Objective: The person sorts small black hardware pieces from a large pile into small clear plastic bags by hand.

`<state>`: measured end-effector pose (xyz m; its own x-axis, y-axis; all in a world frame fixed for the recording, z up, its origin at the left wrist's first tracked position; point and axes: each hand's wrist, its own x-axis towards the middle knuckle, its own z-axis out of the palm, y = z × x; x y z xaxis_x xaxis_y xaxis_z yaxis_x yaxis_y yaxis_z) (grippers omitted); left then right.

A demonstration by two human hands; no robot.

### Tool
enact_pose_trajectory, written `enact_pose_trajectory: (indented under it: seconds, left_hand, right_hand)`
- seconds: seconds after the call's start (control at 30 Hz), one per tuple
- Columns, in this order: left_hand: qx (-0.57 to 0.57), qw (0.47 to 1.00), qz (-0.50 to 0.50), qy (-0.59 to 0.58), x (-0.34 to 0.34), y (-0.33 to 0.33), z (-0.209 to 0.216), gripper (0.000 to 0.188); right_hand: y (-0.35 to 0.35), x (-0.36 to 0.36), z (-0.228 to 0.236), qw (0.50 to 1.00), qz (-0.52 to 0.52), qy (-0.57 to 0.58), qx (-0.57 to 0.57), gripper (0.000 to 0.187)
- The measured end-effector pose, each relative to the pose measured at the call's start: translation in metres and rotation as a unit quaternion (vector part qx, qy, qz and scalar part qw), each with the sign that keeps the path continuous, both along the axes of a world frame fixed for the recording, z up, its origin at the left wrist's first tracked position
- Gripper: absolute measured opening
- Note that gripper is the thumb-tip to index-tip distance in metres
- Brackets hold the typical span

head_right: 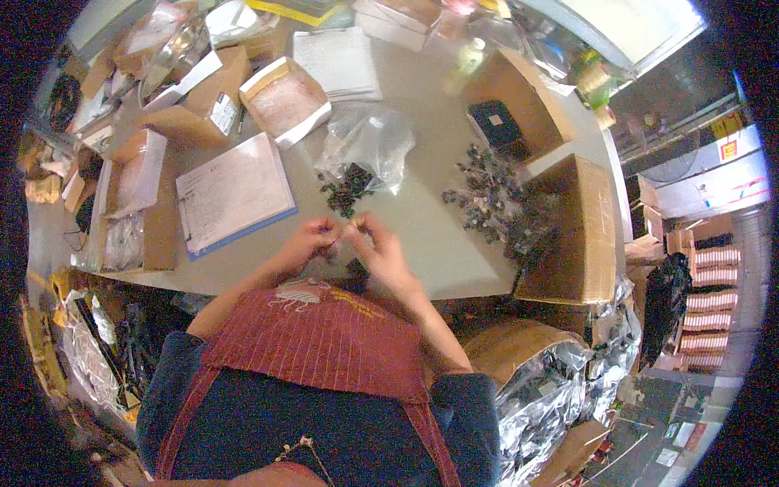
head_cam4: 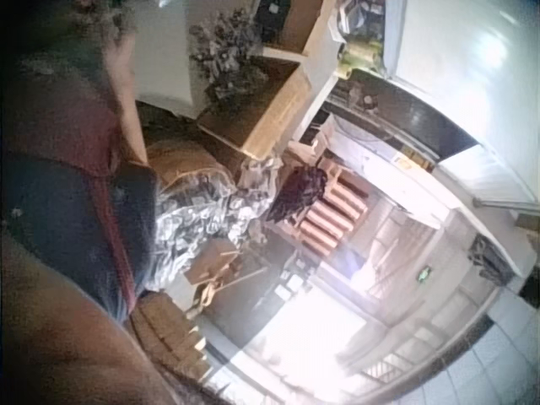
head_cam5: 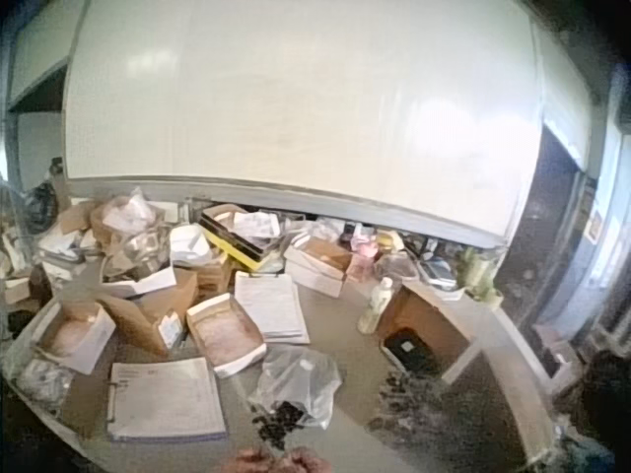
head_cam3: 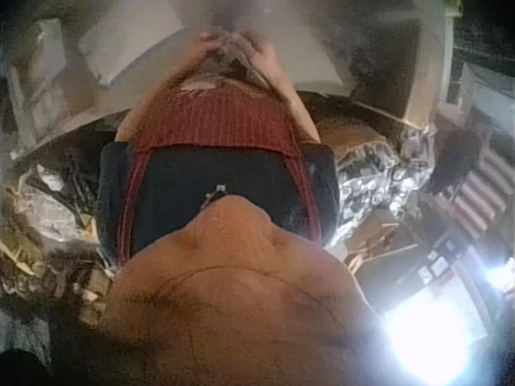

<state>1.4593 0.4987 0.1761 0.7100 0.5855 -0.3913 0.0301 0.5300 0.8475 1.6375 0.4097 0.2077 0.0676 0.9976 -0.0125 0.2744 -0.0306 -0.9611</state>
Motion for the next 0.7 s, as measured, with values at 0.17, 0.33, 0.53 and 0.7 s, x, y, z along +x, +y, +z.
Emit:
enact_pose_trajectory:
  seconds: [0.17,0.33,0.53,0.7]
  left_hand:
    - [-0.104,0.992,-0.036,-0.066,0.005,-0.008,0.0,0.019]
    - [-0.203,0.969,-0.065,-0.128,-0.006,-0.008,-0.008,0.026]
    - [-0.007,0.996,-0.084,-0.027,-0.008,-0.006,0.005,0.025]
    - [-0.007,0.997,-0.069,0.034,-0.008,0.001,0.038,0.035]
  right_hand:
    - [0.007,0.0,0.015,0.987,0.111,0.045,0.108,0.036]
    - [0.001,-0.005,0.016,0.995,0.064,0.078,0.027,0.02]
    - [0.005,0.001,-0.001,0.994,-0.094,0.053,-0.004,0.018]
    - [0.005,-0.002,0.001,0.986,-0.062,0.156,-0.005,0.023]
